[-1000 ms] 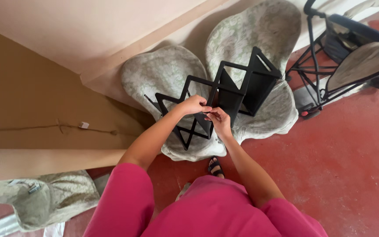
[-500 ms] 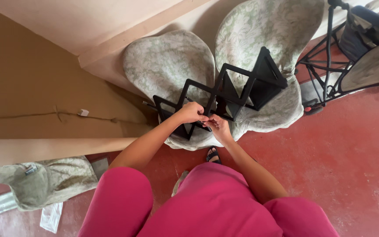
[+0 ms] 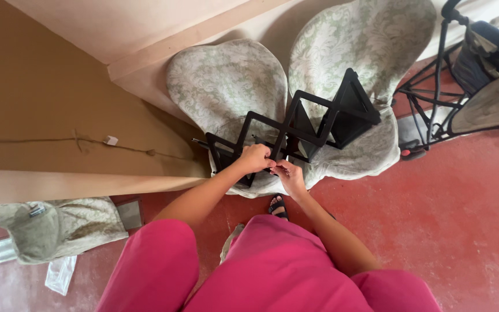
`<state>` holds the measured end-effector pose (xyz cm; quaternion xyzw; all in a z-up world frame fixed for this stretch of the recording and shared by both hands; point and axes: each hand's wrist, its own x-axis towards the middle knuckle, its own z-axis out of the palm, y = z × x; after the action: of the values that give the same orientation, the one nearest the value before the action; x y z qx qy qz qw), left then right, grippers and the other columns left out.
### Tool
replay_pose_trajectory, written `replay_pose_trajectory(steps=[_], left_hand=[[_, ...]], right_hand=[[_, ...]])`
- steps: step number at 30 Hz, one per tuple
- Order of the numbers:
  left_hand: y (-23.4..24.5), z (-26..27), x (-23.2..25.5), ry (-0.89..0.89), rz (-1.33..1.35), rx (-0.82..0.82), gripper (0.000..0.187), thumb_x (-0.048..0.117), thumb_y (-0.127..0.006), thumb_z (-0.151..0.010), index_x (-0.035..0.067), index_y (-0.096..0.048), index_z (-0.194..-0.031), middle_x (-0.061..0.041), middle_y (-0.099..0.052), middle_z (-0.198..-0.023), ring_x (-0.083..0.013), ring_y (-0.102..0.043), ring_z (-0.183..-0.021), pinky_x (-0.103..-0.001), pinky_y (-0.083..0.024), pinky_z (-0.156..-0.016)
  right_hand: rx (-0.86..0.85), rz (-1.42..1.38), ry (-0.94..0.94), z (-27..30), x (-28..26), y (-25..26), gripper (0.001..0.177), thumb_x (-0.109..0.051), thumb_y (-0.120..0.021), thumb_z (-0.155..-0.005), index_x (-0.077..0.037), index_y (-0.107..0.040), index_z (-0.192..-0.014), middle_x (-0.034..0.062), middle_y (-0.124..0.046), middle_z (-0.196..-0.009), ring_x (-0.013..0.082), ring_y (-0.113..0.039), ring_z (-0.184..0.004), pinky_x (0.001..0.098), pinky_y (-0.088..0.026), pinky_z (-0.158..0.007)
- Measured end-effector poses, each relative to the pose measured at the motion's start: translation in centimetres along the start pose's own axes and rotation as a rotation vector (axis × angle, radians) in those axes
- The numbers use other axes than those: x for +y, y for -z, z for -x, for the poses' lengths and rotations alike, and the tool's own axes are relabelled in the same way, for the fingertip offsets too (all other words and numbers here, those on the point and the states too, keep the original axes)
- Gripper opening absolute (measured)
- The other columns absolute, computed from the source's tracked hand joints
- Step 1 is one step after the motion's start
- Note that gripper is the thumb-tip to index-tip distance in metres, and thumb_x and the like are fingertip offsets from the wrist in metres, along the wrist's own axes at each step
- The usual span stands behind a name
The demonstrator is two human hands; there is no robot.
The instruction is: The person assembles a black metal shelving unit by hand, connecting the frame pieces and inserting the shelves. They then place the completed unit on the floor and briefly handle a plastic bag containing an instruction manual.
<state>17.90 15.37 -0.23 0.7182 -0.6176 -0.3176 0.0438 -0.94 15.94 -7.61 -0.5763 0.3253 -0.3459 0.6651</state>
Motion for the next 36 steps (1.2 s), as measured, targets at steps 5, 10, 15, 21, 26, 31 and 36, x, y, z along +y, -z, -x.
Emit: replay_pose_trajectory(steps=[5,10,15,21,26,31,36], left_hand=[[-0.7,-0.4,-0.4,0.041,-0.065,0.002,0.041,0.046,-0.085,-0.075,0.007,-0.074,-0.084,-0.014,-0.076,-0.084,-0.0333,-0.072,-0.090,-0.046,-0.049,-0.082],[-1.5,0.1,-1.4,0.021,-0.053,0.067,0.043,0.044,-0.088,-0.071,0.006,-0.074,-0.084,-0.015,-0.075,-0.085,-0.0348,-0.071,-0.091,-0.046,-0.047,-0.085],[-1.4,-1.0,-2.4,0.026,-0.058,0.073,0.043,0.044,-0.089,-0.071,0.006,-0.074,-0.087,-0.016,-0.075,-0.087,-0.0356,-0.071,-0.091,-0.046,-0.053,-0.079],[-0.4,-3.9,-4.8,-0.087,0.027,0.022,0.042,0.037,-0.093,-0.055,0.006,-0.076,-0.077,-0.013,-0.076,-0.078,-0.0303,-0.075,-0.075,-0.040,-0.059,-0.069],[-3.4,-6.8,-6.1,-0.062,0.094,-0.076,0.043,0.042,-0.092,-0.064,0.009,-0.079,-0.088,-0.012,-0.077,-0.081,-0.0271,-0.075,-0.076,-0.037,-0.058,-0.072],[-3.3,-6.4,-3.9,-0.017,0.127,-0.157,0.041,0.037,-0.093,-0.067,0.005,-0.078,-0.086,-0.013,-0.076,-0.082,-0.0253,-0.073,-0.075,-0.037,-0.057,-0.072],[-1.2,-3.7,-0.1,0.033,0.147,-0.098,0.035,0.029,-0.092,-0.067,0.001,-0.073,-0.076,-0.014,-0.074,-0.073,-0.0256,-0.073,-0.066,-0.037,-0.057,-0.064]], right_hand=[[0.026,0.027,0.020,0.2,0.2,-0.8,0.007,-0.001,-0.066,-0.098,0.003,-0.070,-0.103,0.0072,-0.076,-0.090,0.0121,-0.074,-0.085,0.0255,-0.057,-0.076],[0.036,0.024,0.044,0.8,-0.3,-1.7,0.007,-0.002,-0.067,-0.098,0.003,-0.069,-0.102,0.0075,-0.075,-0.089,0.0114,-0.073,-0.086,0.0254,-0.057,-0.076],[-0.098,-0.227,0.015,-0.1,-0.2,-1.1,0.015,-0.012,-0.064,-0.101,0.001,-0.068,-0.108,0.0037,-0.074,-0.099,0.0084,-0.070,-0.095,0.0241,-0.057,-0.085],[-0.098,-0.057,-0.272,-1.4,0.0,-1.2,0.032,-0.030,-0.069,-0.096,0.001,-0.072,-0.104,0.0016,-0.068,-0.088,0.0058,-0.059,-0.078,0.0275,-0.052,-0.064],[-0.086,0.055,-0.055,-1.4,-0.2,-0.1,0.033,-0.030,-0.071,-0.099,0.001,-0.075,-0.111,-0.0003,-0.070,-0.090,0.0035,-0.054,-0.081,0.0220,-0.043,-0.069],[-0.148,0.093,-0.187,-1.2,-0.2,0.3,0.033,-0.031,-0.067,-0.100,-0.001,-0.075,-0.111,-0.0049,-0.063,-0.084,0.0034,-0.046,-0.073,0.0248,-0.038,-0.061],[-0.179,0.097,-0.187,-0.8,0.7,-0.1,0.032,-0.030,-0.062,-0.102,-0.003,-0.074,-0.114,-0.0090,-0.057,-0.074,0.0017,-0.039,-0.065,0.0271,-0.033,-0.054]])
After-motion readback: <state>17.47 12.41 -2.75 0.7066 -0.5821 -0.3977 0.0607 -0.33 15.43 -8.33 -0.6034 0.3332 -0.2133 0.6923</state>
